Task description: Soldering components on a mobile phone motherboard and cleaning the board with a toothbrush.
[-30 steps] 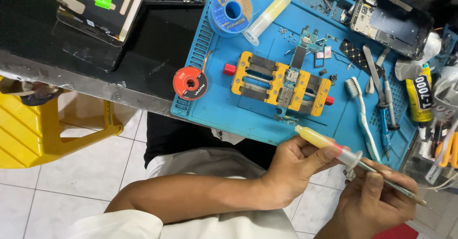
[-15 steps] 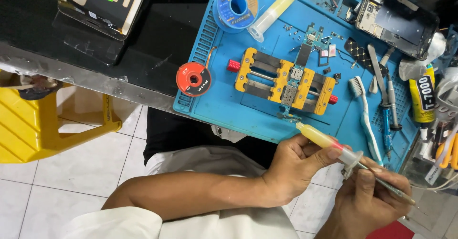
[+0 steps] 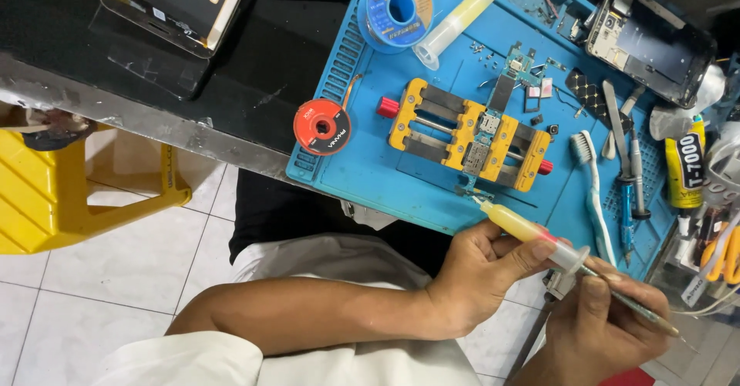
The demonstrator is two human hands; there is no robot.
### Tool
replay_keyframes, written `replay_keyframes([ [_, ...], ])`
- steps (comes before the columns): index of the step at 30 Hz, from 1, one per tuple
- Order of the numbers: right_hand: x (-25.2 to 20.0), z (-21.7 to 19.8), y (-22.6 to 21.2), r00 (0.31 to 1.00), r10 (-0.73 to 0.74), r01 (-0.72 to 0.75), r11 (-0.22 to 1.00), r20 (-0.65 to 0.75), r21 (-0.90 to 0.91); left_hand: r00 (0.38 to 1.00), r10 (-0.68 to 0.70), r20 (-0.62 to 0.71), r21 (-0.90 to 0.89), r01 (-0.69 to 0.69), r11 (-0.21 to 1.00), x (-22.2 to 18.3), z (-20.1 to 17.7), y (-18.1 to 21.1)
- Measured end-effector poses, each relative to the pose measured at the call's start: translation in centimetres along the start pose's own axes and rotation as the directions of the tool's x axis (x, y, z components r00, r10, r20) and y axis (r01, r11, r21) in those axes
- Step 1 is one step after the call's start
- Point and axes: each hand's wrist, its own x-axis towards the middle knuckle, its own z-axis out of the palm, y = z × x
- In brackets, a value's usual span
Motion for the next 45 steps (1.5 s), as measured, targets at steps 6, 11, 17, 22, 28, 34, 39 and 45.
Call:
replay_keyframes([
  [6, -0.4, 1.0, -1.2, 0.996, -0.049, 0.041, 0.992, -0.068, -0.12, 0.998, -0.051, -0.02, -0.001, 0.051, 0.999, 0.1, 0.3, 0.1],
  [11, -0.2, 1.2, -1.6, 0.996, -0.081, 0.075, 0.983, -0.03, -0.17, 0.999, -0.044, -0.001, -0.019, 0.044, 0.999, 0.1, 0.5, 0.3],
  [17, -0.2, 1.6, -2.2, 0.993, -0.115, 0.113, 0.973, 0.001, -0.2, 0.999, -0.053, -0.013, -0.029, 0.052, 0.998, 0.1, 0.6, 0.3],
  [22, -0.3, 1.1, -2.3, 0.987, -0.153, 0.16, 0.964, 0.047, -0.214, 0.998, -0.063, -0.009, -0.018, 0.063, 0.998, 0.1, 0.5, 0.2],
  [28, -0.7, -0.1, -2.3, 0.982, -0.175, 0.188, 0.945, 0.072, -0.268, 0.995, -0.084, 0.044, -0.036, 0.086, 0.996, 0.1, -0.1, -0.8],
  [34, -1.1, -0.5, -2.3, 0.989, -0.133, 0.144, 0.961, 0.063, -0.235, 0.996, -0.071, 0.052, 0.0, 0.071, 0.997, -0.2, -0.2, -0.5],
  [39, -1.2, -0.1, -2.9, 0.996, -0.08, 0.087, 0.976, 0.043, -0.201, 0.996, -0.073, 0.046, 0.103, 0.068, 0.992, -0.5, 0.0, 0.5],
  [45, -1.0, -1.8, -1.1, 0.997, -0.069, 0.071, 0.995, 0.024, -0.073, 0.994, -0.057, 0.094, 0.1, 0.048, 0.994, -0.8, -0.1, 0.9],
])
